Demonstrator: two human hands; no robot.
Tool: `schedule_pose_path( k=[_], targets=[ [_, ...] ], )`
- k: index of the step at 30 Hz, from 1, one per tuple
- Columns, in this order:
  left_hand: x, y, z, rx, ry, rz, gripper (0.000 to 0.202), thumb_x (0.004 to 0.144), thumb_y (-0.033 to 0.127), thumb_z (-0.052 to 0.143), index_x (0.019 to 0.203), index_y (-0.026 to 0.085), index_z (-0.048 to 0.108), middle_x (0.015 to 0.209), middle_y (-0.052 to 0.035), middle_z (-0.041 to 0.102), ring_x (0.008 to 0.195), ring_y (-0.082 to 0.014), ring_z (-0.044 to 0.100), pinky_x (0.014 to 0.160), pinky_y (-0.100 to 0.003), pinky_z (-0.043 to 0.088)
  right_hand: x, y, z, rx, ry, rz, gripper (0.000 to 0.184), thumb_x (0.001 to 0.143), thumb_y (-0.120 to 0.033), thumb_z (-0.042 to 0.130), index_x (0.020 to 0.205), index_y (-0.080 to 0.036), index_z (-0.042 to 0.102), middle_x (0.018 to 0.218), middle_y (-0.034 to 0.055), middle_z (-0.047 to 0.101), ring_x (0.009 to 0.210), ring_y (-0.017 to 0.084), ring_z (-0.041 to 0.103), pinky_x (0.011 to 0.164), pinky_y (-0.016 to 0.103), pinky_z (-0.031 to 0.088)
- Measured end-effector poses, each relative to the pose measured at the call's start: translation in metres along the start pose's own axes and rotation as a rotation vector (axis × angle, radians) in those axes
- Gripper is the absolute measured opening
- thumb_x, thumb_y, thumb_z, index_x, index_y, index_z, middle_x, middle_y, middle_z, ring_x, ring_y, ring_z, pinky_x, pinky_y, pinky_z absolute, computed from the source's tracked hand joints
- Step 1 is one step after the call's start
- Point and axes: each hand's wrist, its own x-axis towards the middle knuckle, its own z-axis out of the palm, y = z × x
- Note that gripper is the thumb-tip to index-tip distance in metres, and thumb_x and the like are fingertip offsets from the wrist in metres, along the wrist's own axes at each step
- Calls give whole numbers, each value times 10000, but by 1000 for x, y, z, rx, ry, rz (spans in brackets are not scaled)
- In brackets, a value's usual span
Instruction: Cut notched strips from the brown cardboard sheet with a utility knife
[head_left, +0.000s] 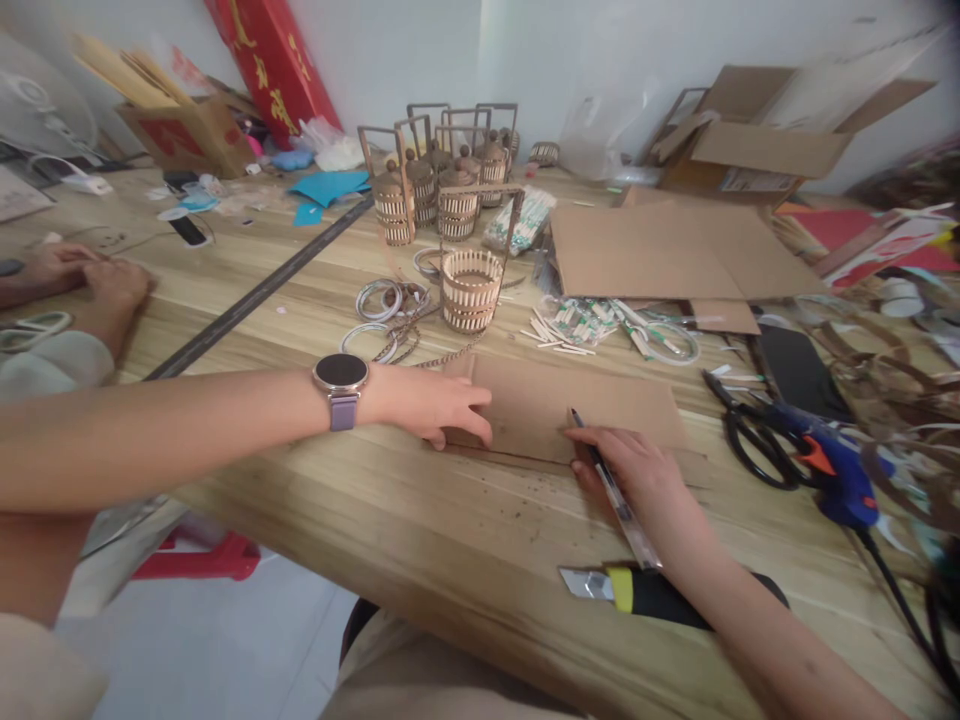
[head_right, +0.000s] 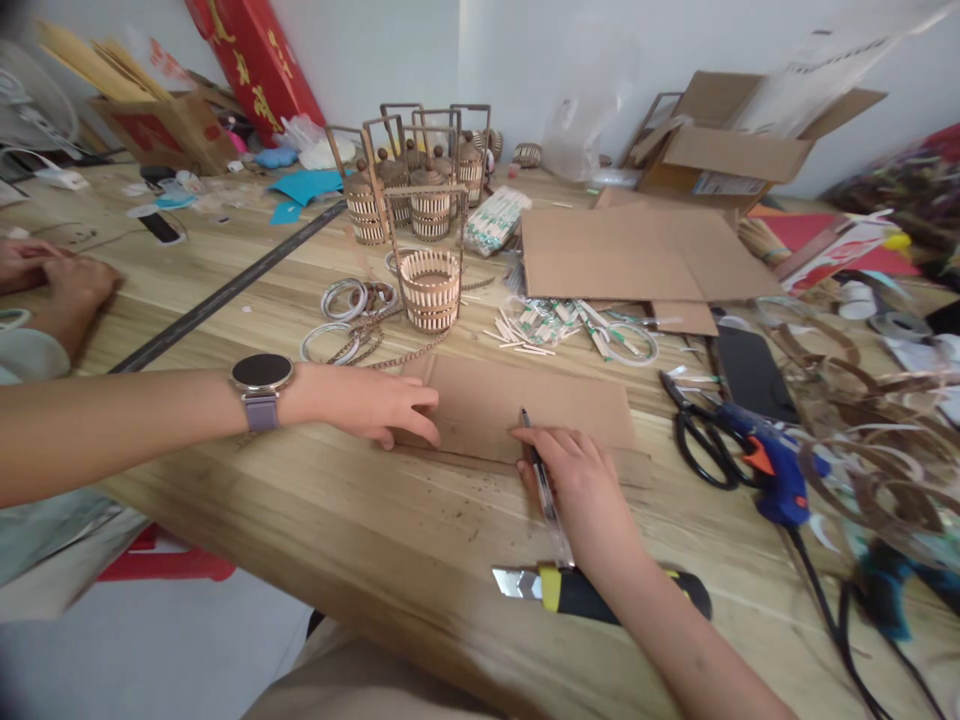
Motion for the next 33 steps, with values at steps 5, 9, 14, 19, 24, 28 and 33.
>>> schedule_pose_path(
  k=[5, 9, 14, 19, 24, 28, 33],
  targets=[
    [-2, -6, 1, -69, -16, 0, 546, 869, 162, 711, 1369, 356, 609, 1158, -47, 545, 1004, -209, 514, 808, -271, 400, -2, -1, 1, -43, 2, 15, 263, 964, -314, 481, 1146, -276, 667, 1056, 65, 746, 985, 282, 674, 837, 464, 518],
    [-4, -12, 3, -43, -23, 17, 588, 913, 75, 579, 1389, 420, 587, 1019, -34, 518, 914, -197, 468, 722, -263, 353, -1, 2, 3, -36, -4, 30, 274, 951, -318, 484, 1151, -282, 668, 1077, 64, 750, 1008, 277, 681, 857, 466, 515],
    [-3, -18, 9, -110, 18, 37, 603, 895, 50, 580, 1353, 440, 614, 957, -24, 481, 893, -193, 441, 672, -252, 305, 12, -11, -9, 99, 37, 120, 283, 943, -366, 483, 1110, -241, 675, 1042, 79, 780, 947, 268, 731, 809, 412, 555],
    [0, -24, 15, -185, 13, 0, 521, 885, 72, 615, 1297, 389, 653, 910, 9, 455, 769, -157, 397, 611, -242, 248, 26, -62, -17, 371, 13, 256, 219, 903, -373, 531, 1040, -252, 651, 879, 33, 798, 778, 214, 755, 647, 306, 555],
    [-1, -24, 8, -181, 15, 59, 452, 859, 49, 623, 1171, 363, 714, 852, 8, 486, 793, -165, 424, 635, -246, 272, 38, -105, 7, 634, -103, 249, 83, 852, -303, 540, 918, -254, 553, 768, 6, 780, 678, 178, 731, 586, 260, 499],
    [-2, -21, 2, -140, -28, 95, 305, 873, 52, 608, 984, 287, 767, 886, -28, 536, 826, -179, 459, 638, -267, 295, 46, -119, 29, 606, -133, 211, 78, 819, -262, 537, 894, -249, 519, 770, 9, 753, 650, 172, 688, 576, 257, 447],
    [0, -23, 4, -132, -23, 87, 224, 872, 70, 613, 874, 247, 751, 913, -33, 569, 875, -187, 493, 630, -259, 313, 53, -126, 41, 575, -135, 176, 57, 824, -228, 530, 879, -242, 535, 865, 24, 741, 764, 181, 684, 652, 269, 461]
  ],
)
